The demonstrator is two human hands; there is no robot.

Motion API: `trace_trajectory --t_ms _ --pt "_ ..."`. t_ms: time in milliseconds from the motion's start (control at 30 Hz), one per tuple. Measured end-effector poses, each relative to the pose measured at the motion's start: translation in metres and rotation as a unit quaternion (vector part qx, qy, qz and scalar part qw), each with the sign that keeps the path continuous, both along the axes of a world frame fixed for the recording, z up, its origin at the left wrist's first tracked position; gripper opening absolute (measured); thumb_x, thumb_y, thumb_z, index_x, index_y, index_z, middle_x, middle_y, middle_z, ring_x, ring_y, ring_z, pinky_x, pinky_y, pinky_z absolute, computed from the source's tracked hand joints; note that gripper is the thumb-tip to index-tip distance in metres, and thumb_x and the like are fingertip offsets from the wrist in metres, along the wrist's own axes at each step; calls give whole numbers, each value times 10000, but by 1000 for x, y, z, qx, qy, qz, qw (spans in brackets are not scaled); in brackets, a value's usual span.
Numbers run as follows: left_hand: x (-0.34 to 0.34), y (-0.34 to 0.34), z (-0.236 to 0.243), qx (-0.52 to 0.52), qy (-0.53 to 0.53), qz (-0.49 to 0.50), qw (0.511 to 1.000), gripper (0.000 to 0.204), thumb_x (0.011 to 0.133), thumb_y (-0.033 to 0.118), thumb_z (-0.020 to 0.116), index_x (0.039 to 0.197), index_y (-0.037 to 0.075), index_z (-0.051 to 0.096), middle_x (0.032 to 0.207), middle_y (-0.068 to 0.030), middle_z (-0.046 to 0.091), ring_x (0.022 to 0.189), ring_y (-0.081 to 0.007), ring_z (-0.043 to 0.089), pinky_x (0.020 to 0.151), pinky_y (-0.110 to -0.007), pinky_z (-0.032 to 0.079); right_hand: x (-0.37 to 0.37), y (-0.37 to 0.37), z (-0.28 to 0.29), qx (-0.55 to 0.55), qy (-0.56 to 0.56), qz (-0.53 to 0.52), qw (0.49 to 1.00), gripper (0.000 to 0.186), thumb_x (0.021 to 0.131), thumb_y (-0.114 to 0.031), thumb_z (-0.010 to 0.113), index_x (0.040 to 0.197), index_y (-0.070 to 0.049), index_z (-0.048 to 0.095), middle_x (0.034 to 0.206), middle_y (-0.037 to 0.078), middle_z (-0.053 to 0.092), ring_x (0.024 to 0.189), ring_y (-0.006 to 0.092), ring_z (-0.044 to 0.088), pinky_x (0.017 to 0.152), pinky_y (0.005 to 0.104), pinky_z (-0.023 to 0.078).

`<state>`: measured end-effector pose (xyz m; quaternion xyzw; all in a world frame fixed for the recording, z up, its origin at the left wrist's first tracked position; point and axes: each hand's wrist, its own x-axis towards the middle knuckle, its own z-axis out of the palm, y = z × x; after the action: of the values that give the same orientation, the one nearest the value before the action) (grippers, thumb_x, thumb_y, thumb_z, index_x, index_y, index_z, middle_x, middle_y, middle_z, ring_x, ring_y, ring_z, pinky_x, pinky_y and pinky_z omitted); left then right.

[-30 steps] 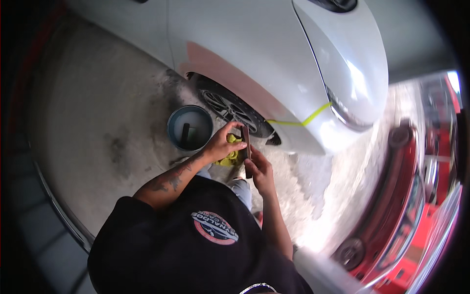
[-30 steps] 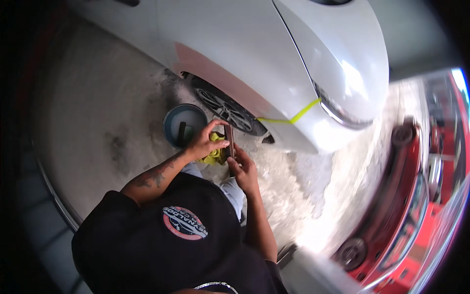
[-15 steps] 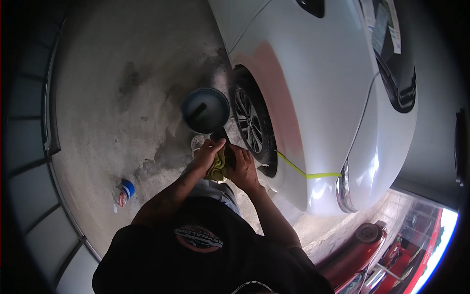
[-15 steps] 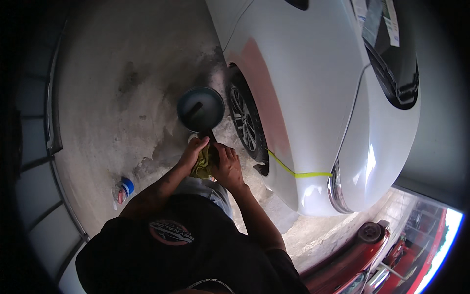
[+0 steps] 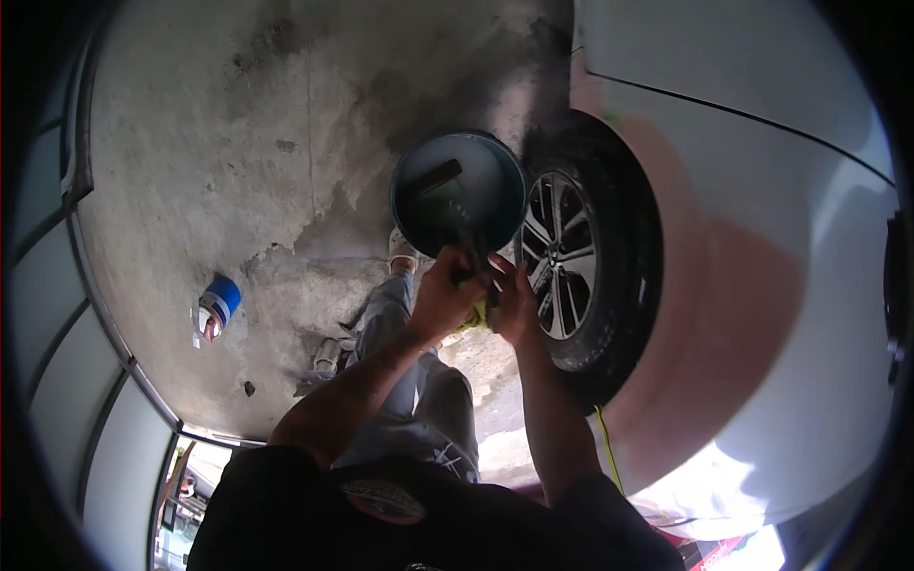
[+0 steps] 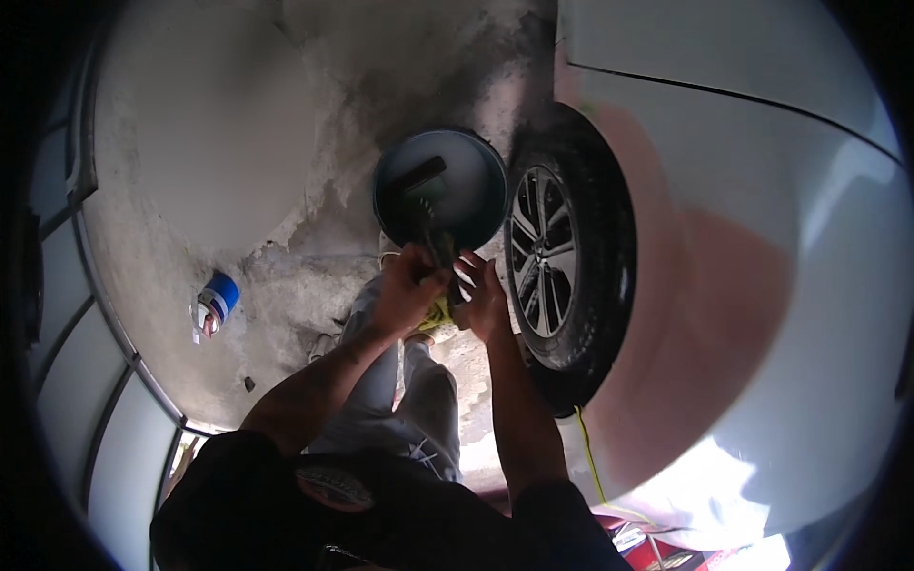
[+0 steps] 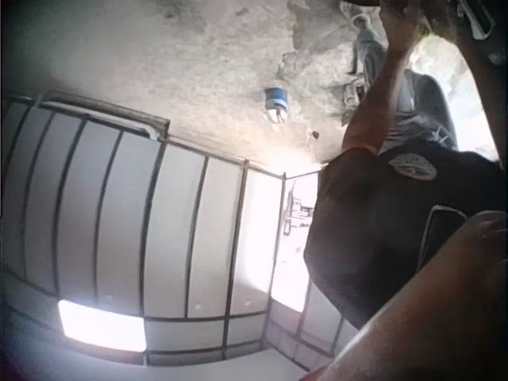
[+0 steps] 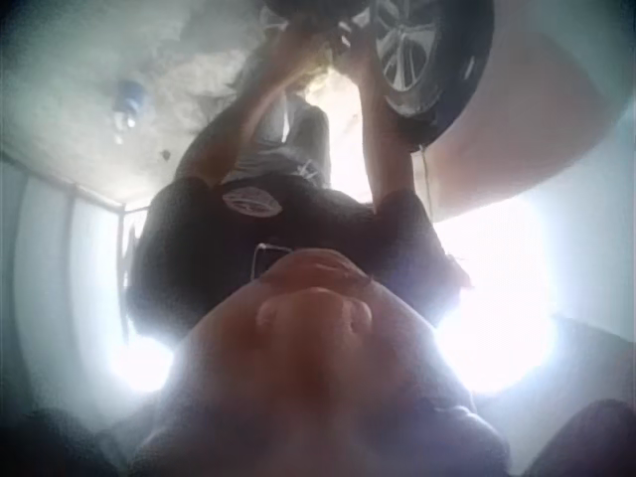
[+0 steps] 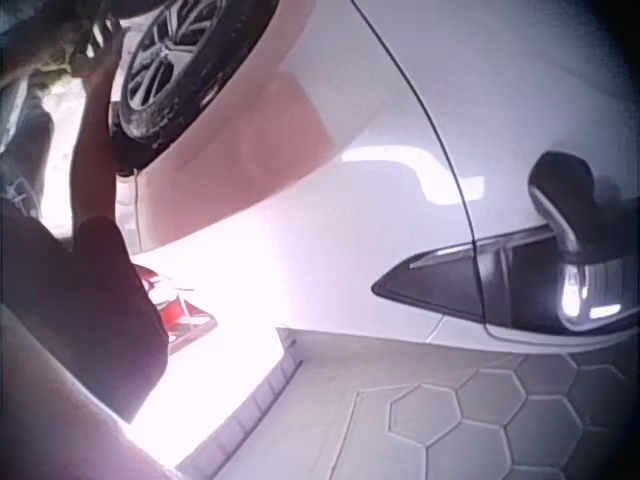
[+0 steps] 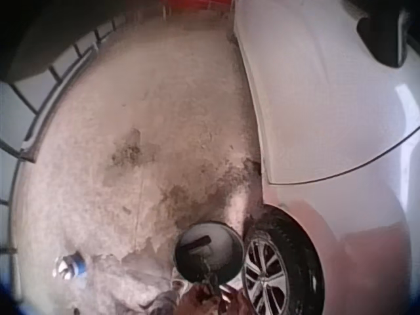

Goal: The recorder is sanding down a car's front fender using a sanding block and water from a bucket.

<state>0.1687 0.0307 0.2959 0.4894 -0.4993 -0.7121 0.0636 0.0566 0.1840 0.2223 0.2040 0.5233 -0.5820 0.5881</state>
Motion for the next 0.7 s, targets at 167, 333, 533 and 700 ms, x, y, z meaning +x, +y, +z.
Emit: trace_trajectory --t_ms 167,333,533,700 --pt "-13 -19 -93 46 132 6 990 312 889 7 690 1092 60 460 974 -42 566 930 -116 593 912 -294 463 -23 -30 -145 -58 -205 81 974 465 972 -472 596 1175 -57 652 1079 76 679 992 205 660 814 409 540" --pt "-31 -59 -235 6 -142 -23 990 319 885 144 685 1087 5 481 1013 -180 644 933 -247 675 804 -354 530 -71 -83 -265 182 434 446 761 596 831 -201 746 1380 -163 518 1348 176 549 1203 403 564 1019 469 464" --pt "5 -58 -412 -205 -299 -162 918 376 926 199 591 1225 -25 550 1090 -250 664 1052 -388 645 892 -456 518 -47 -148 -255 109 515 692 494 757 761 -316 806 1443 -243 485 1509 158 384 1361 464 391 1114 550 352" --pt "-21 -33 -397 -140 -267 -213 929 305 968 205 564 1221 44 623 1171 -183 631 1099 -285 619 892 -439 509 -86 -64 -326 104 548 774 301 514 769 -96 740 1262 -150 604 1136 150 621 1129 349 590 992 434 461"
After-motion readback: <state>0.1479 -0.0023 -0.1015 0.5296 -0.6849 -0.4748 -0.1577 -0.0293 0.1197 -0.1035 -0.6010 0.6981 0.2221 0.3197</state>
